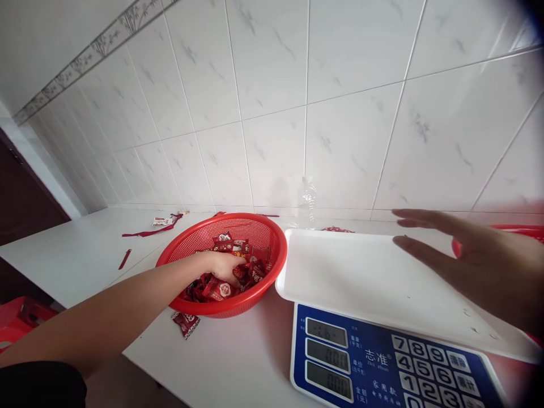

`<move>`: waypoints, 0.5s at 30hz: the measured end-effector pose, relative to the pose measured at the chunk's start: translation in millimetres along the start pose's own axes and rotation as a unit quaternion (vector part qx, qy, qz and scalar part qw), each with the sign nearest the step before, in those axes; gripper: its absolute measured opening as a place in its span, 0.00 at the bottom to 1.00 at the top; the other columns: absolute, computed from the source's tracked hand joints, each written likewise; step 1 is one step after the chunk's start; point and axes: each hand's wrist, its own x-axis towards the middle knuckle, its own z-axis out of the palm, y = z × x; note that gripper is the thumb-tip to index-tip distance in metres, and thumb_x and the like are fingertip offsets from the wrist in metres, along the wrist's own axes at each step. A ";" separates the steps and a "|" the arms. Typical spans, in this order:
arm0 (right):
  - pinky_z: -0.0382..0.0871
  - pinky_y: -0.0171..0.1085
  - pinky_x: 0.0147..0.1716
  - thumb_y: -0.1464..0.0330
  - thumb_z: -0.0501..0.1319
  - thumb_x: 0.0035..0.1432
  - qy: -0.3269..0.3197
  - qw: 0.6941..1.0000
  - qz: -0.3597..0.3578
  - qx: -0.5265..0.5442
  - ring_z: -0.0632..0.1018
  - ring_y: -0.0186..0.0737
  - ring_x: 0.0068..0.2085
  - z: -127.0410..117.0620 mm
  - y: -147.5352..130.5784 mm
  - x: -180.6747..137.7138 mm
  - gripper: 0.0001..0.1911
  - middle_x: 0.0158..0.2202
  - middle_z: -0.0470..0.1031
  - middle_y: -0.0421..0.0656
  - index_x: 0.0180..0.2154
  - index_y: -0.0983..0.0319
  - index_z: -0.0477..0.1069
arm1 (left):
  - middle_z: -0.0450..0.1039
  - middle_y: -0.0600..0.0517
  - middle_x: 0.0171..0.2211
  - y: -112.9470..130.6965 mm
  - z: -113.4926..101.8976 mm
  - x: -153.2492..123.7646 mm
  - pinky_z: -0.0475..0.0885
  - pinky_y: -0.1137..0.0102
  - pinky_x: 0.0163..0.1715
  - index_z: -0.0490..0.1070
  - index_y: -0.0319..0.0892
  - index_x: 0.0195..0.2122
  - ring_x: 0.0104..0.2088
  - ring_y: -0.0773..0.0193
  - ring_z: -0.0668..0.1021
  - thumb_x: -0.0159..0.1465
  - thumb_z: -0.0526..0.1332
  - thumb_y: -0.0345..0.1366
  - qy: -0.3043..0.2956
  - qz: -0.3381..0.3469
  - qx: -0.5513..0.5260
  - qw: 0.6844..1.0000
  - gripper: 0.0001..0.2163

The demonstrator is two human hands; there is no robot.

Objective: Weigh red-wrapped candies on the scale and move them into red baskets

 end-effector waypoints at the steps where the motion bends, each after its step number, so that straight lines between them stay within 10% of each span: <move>1: 0.72 0.42 0.29 0.53 0.55 0.58 -0.018 1.000 -0.018 0.008 0.80 0.46 0.32 0.3 -6.8 -0.6 0.22 0.40 0.80 0.42 0.52 0.49 0.67 | 0.73 0.45 0.50 -1.8 0.2 1.2 0.68 0.65 0.34 0.70 0.48 0.51 0.45 0.45 0.75 0.44 0.68 0.44 0.008 0.010 -0.006 1.000 0.30; 6: 0.74 0.48 0.40 0.56 0.49 0.61 -0.109 0.983 -0.141 0.041 0.79 0.51 0.43 3.0 -20.5 -7.0 0.24 0.49 0.77 0.45 0.57 0.53 0.63 | 0.75 0.53 0.31 -18.2 -14.0 7.7 0.63 0.73 0.24 0.73 0.44 0.32 0.27 0.63 0.73 0.48 0.65 0.41 0.049 0.058 -0.066 0.995 0.11; 15: 0.72 0.52 0.46 0.56 0.51 0.61 -0.148 0.977 -0.145 0.049 0.76 0.52 0.49 3.9 -15.6 -9.7 0.25 0.52 0.74 0.45 0.57 0.54 0.64 | 0.69 0.56 0.26 -9.4 -46.2 5.6 0.62 0.75 0.24 0.68 0.41 0.31 0.25 0.69 0.69 0.51 0.65 0.41 0.166 0.113 -0.181 0.963 0.11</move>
